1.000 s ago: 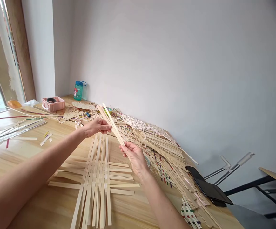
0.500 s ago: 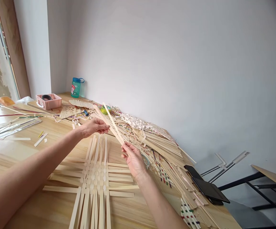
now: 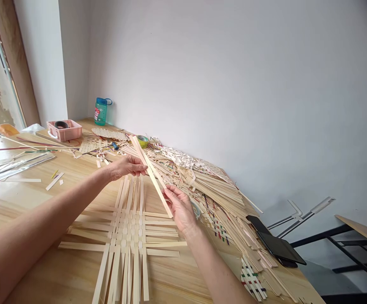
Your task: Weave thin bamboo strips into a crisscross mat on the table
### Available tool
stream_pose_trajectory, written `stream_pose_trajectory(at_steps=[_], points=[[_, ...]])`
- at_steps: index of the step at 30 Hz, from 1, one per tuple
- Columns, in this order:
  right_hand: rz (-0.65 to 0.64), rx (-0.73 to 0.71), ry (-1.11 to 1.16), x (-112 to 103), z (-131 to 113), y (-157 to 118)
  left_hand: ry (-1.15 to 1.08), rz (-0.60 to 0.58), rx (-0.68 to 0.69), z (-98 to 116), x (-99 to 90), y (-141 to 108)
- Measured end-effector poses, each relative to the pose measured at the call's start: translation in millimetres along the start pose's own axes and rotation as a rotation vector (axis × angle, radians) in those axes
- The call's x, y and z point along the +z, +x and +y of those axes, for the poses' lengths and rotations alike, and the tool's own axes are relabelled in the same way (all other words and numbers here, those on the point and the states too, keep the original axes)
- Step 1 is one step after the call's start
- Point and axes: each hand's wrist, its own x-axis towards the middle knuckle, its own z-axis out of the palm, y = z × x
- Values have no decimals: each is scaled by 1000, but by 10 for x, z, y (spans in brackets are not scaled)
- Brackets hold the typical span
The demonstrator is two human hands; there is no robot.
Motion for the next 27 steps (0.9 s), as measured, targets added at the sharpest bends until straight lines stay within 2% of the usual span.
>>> stream_pose_trajectory(at_steps=[7,13,18,24,27], points=[[-105,-12,-100,13,-31,-22,-21,-34,12,17,55,-7],[20,-45,-91,-47,22,40,91,-5,9,6,72,6],[42,-94,-143,-93,41,83,69,-7,13,0,42,25],[49,-265,-345,-247,92,228,-90,122,-26,44,-148,3],[38,-305,-419,-343,134,317,-215,198,-10,67,-200,-3]])
